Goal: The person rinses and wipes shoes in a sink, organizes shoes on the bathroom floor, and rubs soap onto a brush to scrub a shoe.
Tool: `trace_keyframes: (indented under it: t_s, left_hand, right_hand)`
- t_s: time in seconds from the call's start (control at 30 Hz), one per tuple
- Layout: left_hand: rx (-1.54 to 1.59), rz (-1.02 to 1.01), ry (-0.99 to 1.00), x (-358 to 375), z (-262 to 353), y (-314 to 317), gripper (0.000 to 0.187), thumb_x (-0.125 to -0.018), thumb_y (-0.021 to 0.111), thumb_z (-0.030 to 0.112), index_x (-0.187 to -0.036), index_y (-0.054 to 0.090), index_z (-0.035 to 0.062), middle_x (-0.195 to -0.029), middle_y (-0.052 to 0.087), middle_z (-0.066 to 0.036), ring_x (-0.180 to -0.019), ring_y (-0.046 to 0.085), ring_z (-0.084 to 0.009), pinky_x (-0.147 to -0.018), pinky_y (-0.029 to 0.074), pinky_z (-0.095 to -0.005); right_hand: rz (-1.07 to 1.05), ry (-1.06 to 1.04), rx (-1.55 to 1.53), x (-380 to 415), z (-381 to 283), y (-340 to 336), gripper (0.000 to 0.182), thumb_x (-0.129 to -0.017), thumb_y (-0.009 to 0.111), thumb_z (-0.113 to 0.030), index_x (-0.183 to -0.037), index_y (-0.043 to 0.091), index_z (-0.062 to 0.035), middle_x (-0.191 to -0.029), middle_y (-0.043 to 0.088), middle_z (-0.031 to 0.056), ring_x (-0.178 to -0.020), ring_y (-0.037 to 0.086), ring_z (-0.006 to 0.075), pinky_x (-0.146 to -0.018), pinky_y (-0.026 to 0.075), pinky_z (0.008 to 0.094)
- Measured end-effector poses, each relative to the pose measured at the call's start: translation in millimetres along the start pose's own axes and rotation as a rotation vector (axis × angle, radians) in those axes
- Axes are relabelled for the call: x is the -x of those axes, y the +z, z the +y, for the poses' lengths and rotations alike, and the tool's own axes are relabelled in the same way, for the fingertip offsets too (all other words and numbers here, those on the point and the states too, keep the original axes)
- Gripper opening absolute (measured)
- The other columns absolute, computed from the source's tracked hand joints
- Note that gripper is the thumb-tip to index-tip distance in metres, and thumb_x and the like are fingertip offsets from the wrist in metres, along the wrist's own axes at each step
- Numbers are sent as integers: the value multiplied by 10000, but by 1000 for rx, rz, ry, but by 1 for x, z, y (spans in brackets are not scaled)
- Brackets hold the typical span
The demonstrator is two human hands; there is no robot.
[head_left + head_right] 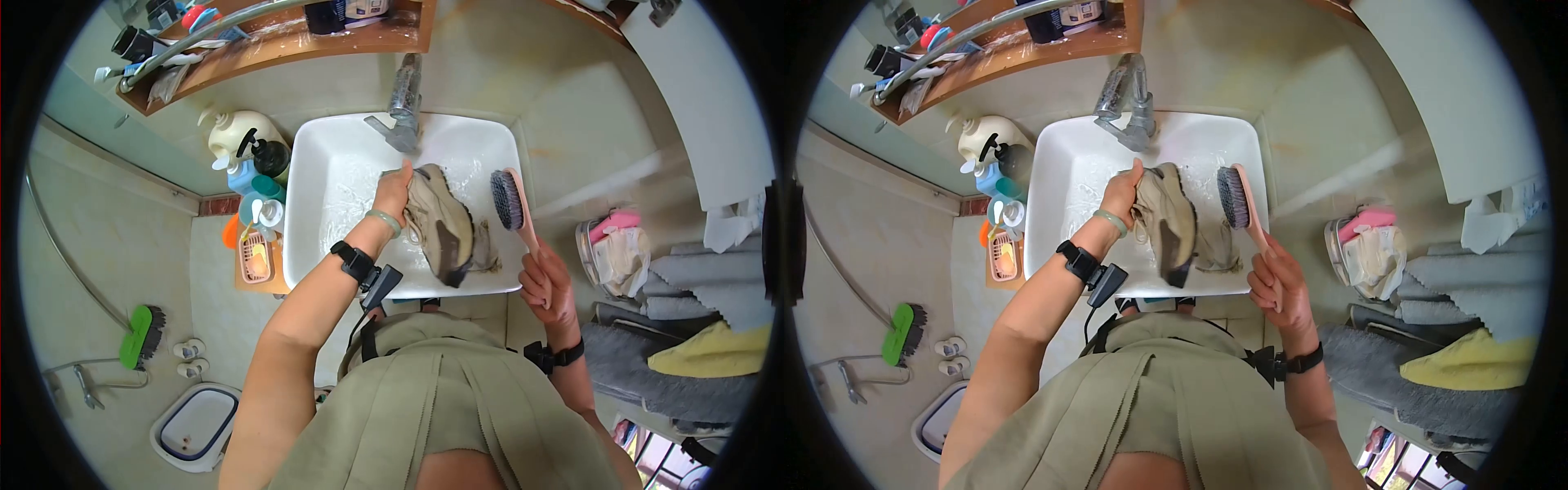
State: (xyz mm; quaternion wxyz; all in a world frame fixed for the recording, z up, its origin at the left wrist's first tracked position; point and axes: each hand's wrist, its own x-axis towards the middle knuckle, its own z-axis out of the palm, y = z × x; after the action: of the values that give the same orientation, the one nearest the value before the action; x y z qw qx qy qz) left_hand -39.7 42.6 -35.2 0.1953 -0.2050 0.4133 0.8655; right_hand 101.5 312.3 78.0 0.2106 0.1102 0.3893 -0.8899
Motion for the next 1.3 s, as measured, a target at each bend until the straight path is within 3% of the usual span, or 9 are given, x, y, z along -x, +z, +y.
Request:
trace_keyframes:
  t_s: [0.17,0.33,0.43,0.53,0.6,0.73,0.83,1.1,1.3]
  left_hand:
    - [-225,290,66,10,-2,-3,315,-896,647,324,-889,607,11,-814,623,-54,-729,599,-174,-602,505,-345]
    - [-623,149,-153,27,10,-7,295,-856,694,318,-933,651,37,-774,616,-17,-672,531,-71,-561,455,-244]
    - [-1161,-8,233,6,-1,-36,465,-752,771,374,-992,677,-14,-768,653,-58,-664,589,-146,-613,490,-276]
    - [-1408,58,332,14,11,-27,584,-702,786,457,-986,674,-42,-808,676,-122,-722,635,-206,-677,506,-313]
    - [-1459,56,183,15,21,-14,681,-658,791,516,-983,668,-70,-847,686,-152,-760,654,-236,-718,510,-330]
    - [-1355,139,101,-14,-1,-20,560,-700,785,396,-967,661,-81,-877,686,-141,-767,655,-222,-719,517,-330]
    - [-468,-154,-222,-32,-17,-30,288,-852,645,167,-1072,628,-19,-985,673,-127,-862,653,-213,-795,530,-320]
    - [-133,-110,-341,-23,-16,-10,440,-962,499,389,-1197,541,19,-1154,622,-142,-1026,615,-265,-917,495,-396]
    - [57,-166,-348,21,-2,3,556,-942,490,478,-1237,526,8,-1191,606,-146,-1078,586,-287,-973,455,-409]
  right_hand:
    - [29,7,19,-2,1,-1,450,-982,462,-195,-1402,360,-70,-656,319,-24,-458,271,54,-355,238,183]
    - [26,4,37,-6,3,-5,446,-981,460,-181,-1402,366,-69,-658,321,-27,-456,280,52,-359,237,184]
    - [36,11,82,-8,3,-3,421,-980,462,-183,-1383,394,-83,-657,321,-33,-457,280,46,-353,233,176]
    - [45,6,97,-10,5,-5,408,-978,466,-187,-1371,411,-94,-656,319,-37,-460,276,43,-346,230,168]
    - [53,-5,92,-10,6,-8,418,-976,468,-183,-1378,404,-93,-656,319,-36,-461,277,45,-346,230,168]
    - [139,1,182,-17,9,-6,434,-975,480,-206,-1383,403,-79,-646,339,-33,-455,287,46,-363,226,186]
    - [216,-1,248,-24,14,-4,444,-975,486,-229,-1383,407,-71,-623,349,-37,-445,291,45,-374,225,201]
    - [304,-65,482,-56,42,-11,420,-974,501,-233,-1352,460,-54,-625,425,-42,-462,340,31,-402,267,199]
    - [240,-629,1172,-80,40,-32,420,-950,525,-170,-1328,466,3,-834,649,118,-629,603,200,-603,481,278]
